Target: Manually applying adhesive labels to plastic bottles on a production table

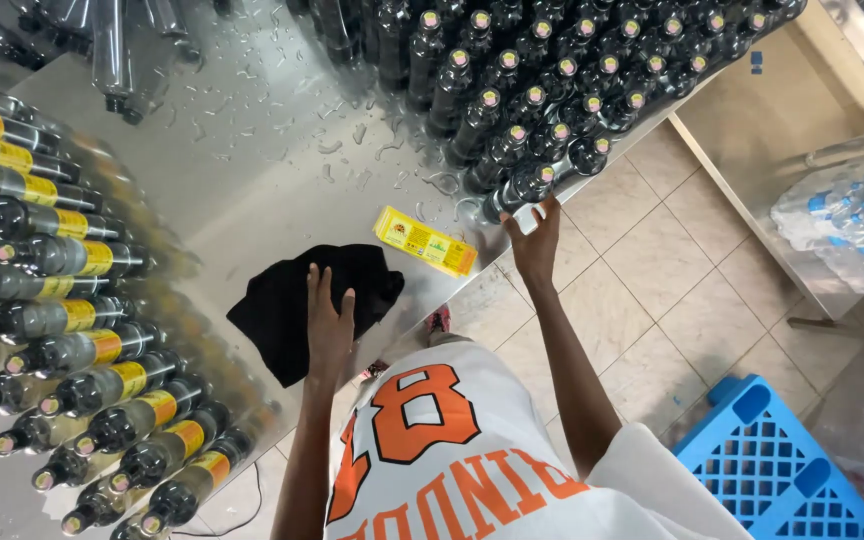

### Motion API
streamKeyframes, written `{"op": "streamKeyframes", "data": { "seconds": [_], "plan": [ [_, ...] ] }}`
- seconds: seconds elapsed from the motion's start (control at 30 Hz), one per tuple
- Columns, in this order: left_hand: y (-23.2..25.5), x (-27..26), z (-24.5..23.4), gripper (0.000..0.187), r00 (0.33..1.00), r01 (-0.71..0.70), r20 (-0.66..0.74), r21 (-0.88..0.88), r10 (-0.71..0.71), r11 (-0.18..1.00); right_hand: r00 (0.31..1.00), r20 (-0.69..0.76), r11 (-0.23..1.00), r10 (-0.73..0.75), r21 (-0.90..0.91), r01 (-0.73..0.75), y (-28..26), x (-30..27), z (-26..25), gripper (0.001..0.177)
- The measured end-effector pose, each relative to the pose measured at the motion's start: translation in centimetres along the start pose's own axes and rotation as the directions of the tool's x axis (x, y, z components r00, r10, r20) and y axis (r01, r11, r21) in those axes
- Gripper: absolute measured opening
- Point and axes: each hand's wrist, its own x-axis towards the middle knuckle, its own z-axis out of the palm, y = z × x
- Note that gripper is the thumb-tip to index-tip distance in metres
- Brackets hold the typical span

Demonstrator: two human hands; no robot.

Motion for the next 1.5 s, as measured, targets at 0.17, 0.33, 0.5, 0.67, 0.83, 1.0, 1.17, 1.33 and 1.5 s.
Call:
{"op": "streamKeyframes", "data": {
  "seconds": [0.17,0.33,0.5,0.67,0.83,1.0,1.17,1.33,1.5],
  "plan": [
    [-7.8,-1.8,2.7,0.09,0.998,0.003,-0.055,0.493,0.028,0.87,0.998,0.033,0.998,-0.045,-0.051,0.047,-1.6,0.7,1.0,0.076],
    [-10.2,-4.5,4.3,0.104,0.991,-0.026,-0.082,0.654,0.105,0.756,0.996,-0.034,0.994,-0.078,-0.082,0.075,-2.3,-0.8,-0.2,0.076],
    [-9.1,-7.3,2.9,0.099,0.993,-0.034,-0.064,0.642,0.098,0.766,0.962,-0.034,0.949,-0.27,-0.178,0.26,-4.6,-3.8,-2.8,0.065],
    [-8.3,-7.8,0.5,0.064,0.991,0.015,-0.13,0.282,0.022,0.959,0.777,0.288,0.768,-0.559,-0.173,0.617,-7.7,-7.4,0.4,0.06],
    [-7.8,-6.8,-1.9,0.051,0.983,0.103,-0.165,0.122,-0.082,0.987,0.767,0.545,0.903,-0.337,-0.042,0.427,-9.2,-13.6,11.9,0.069],
    [-6.3,-7.5,-4.3,0.04,0.959,0.048,-0.27,-0.141,-0.085,0.989,0.601,0.797,0.95,0.061,-0.232,0.21,-14.4,-16.8,18.2,0.077],
    [-8.6,-7.9,-3.7,0.04,0.951,0.061,-0.278,-0.262,-0.136,0.963,0.642,0.756,0.902,0.126,-0.356,0.243,-12.1,-18.3,22.2,0.067],
    [-8.3,-8.3,-4.1,0.04,0.964,0.101,-0.214,-0.265,-0.16,0.959,0.657,0.751,0.863,0.07,-0.376,0.337,-11.7,-19.3,22.5,0.068],
    [-8.1,-8.3,-4.0,0.041,0.974,0.108,-0.159,-0.286,-0.159,0.952,0.647,0.756,0.862,0.098,-0.39,0.325,-12.9,-19.5,21.4,0.07]
  ]
}}
